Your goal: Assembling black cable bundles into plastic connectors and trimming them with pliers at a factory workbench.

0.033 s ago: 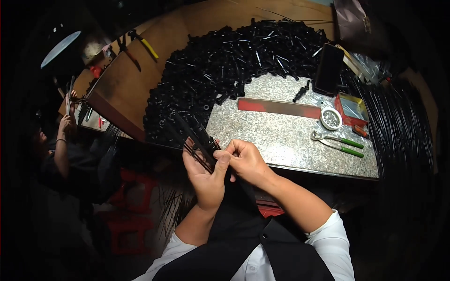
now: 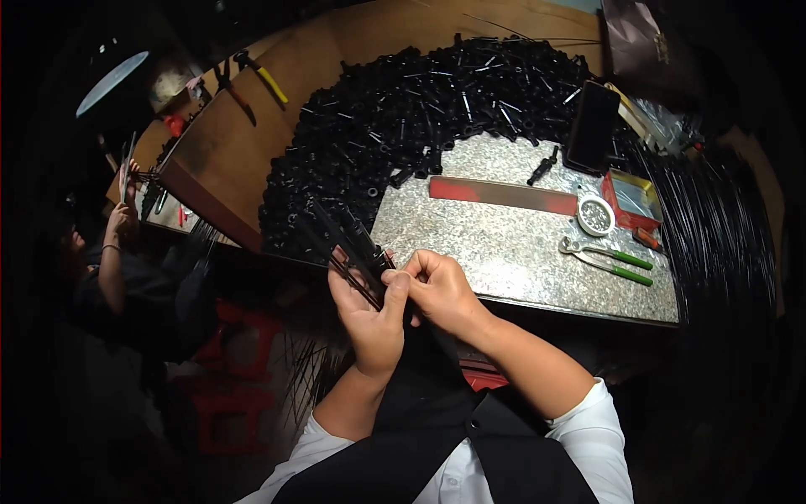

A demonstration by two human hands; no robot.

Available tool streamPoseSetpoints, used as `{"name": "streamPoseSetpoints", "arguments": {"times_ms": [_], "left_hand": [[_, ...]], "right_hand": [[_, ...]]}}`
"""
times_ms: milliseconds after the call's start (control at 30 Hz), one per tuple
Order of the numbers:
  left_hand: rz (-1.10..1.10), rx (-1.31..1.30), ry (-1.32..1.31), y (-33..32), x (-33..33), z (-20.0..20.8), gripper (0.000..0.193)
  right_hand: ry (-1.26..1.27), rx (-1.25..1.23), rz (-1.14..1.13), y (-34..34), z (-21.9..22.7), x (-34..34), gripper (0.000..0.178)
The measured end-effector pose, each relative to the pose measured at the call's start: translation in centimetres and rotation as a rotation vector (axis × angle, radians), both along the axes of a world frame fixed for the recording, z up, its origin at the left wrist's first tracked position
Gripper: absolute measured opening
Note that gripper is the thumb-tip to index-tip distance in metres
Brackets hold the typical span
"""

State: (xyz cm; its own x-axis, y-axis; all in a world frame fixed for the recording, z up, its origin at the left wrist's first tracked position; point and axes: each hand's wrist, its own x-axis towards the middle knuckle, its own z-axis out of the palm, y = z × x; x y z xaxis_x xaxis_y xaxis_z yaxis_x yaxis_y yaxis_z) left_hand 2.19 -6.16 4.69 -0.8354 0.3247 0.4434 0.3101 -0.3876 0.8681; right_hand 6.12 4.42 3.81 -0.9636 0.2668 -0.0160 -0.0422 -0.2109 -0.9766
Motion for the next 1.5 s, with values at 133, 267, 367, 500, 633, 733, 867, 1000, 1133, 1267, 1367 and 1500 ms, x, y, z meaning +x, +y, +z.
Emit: {"name": "streamPoseSetpoints", "arguments": {"times_ms": [133, 267, 367, 500, 633, 733, 867, 1000, 1133, 1267, 1367, 1500], "left_hand": [[0.110, -0.132, 0.024, -0.5, -0.4, 0.3, 0.049], [0.038, -0.231, -0.056, -1.8, -1.5, 0.7, 0.041], [-0.010, -0.191, -0.074, -2.3, -2.0, 0.5, 0.031], [0.031, -0.325, 0.075, -2.6, -2.2, 0.4, 0.029], [0.031, -0.291, 0.152, -2.6, -2.7, -0.2, 0.027], [0.029, -0.237, 0.137, -2.3, -2.6, -0.4, 0.026], [-0.020, -0.335, 0.153, -2.7, -2.6, -0.2, 0.026], [-0.034, -0.291, 0.111, -2.6, -2.2, 0.1, 0.024], [-0.075, -0.239, 0.108, -2.4, -1.9, 0.3, 0.025], [-0.095, -0.231, 0.130, -2.5, -2.0, 0.1, 0.025], [-0.092, -0.203, 0.137, -2.5, -2.0, 0.0, 0.025], [-0.066, -0.203, 0.195, -2.5, -2.3, -0.6, 0.024]], "right_hand": [[0.158, 0.242, -0.184, -2.0, 0.3, -0.4, 0.027], [0.389, 0.600, -0.272, -2.0, -0.7, -0.3, 0.018], [0.300, 0.392, -0.137, -2.7, 0.3, 0.5, 0.010], [0.298, 0.373, -0.119, -1.8, -1.0, 0.1, 0.011], [0.212, 0.216, -0.094, -1.5, -0.8, 0.2, 0.013], [0.131, 0.117, -0.099, -1.2, -0.4, 0.3, 0.014], [0.028, 0.114, -0.052, -0.8, 0.3, 0.4, 0.017], [-0.020, -0.071, 0.051, -0.4, -0.8, -0.1, 0.019], [-0.077, -0.101, 0.134, 0.1, -1.3, -0.1, 0.020], [-0.045, -0.139, 0.140, -0.1, -0.7, 0.0, 0.020], [-0.063, -0.119, 0.144, -0.1, -0.7, 0.0, 0.021], [-0.074, -0.100, 0.163, -0.1, -1.0, 0.0, 0.021]]}}
